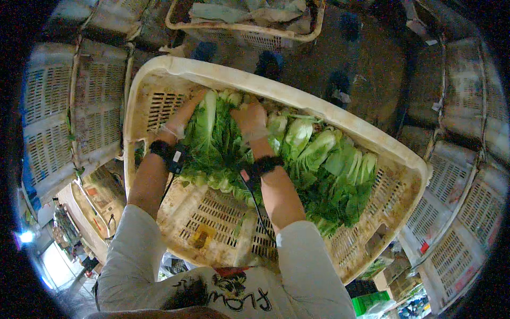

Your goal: The person places bunches of leafy green vegetables from a large plastic crate into a clear plastic bag on a digital scale, then ties the bag shut.

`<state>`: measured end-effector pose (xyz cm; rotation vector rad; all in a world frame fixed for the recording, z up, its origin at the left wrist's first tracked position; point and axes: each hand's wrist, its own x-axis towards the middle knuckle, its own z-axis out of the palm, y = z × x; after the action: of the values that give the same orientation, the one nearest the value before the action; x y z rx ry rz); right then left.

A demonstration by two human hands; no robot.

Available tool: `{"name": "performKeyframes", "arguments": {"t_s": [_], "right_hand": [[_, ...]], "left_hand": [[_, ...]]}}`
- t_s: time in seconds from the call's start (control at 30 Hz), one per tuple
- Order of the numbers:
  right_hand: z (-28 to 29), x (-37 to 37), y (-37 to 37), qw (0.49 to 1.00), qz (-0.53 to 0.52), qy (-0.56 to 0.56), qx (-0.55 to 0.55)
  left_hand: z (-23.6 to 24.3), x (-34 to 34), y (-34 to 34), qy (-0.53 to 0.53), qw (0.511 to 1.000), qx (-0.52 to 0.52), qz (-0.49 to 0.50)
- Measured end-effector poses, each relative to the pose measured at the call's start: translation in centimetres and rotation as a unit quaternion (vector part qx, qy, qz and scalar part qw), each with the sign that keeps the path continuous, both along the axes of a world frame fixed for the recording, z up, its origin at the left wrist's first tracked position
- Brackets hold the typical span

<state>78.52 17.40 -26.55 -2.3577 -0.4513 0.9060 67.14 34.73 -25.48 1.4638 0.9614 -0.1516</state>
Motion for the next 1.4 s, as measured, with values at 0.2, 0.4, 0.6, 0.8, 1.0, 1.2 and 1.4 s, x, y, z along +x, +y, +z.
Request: {"name": "performKeyframes", "arguments": {"t_s": [0.2,0.4,0.6,0.8,1.0,1.2,1.4], "right_hand": [[-3.5,1.7,1.2,0.999,0.023,0.013,-0.028],[-0.9,1.2,0.2,0.997,-0.069,0.018,0.041],[2.2,0.0,-2.9,0.979,-0.105,0.034,0.173],[1.8,0.3,-2.9,0.985,-0.051,-0.026,0.165],[13.0,-2.7,-7.3,0.94,-0.069,-0.119,0.313],[28.2,-8.7,-10.6,0.876,0.099,-0.346,0.322],[36.8,-22.6,-7.3,0.719,0.315,-0.283,0.551]], "left_hand": [[0.8,1.4,-0.6,0.049,0.977,0.17,-0.119],[3.3,0.5,0.3,0.039,0.989,-0.023,-0.141],[4.5,-0.9,-0.8,-0.083,0.991,-0.079,-0.073],[6.1,1.4,-0.5,-0.01,0.985,-0.039,-0.168],[15.6,-1.6,-3.8,-0.143,0.97,-0.03,-0.195],[27.9,-12.0,-8.7,-0.36,0.901,0.153,-0.187],[38.3,-34.1,-12.6,-0.42,0.86,0.284,-0.047]]}}
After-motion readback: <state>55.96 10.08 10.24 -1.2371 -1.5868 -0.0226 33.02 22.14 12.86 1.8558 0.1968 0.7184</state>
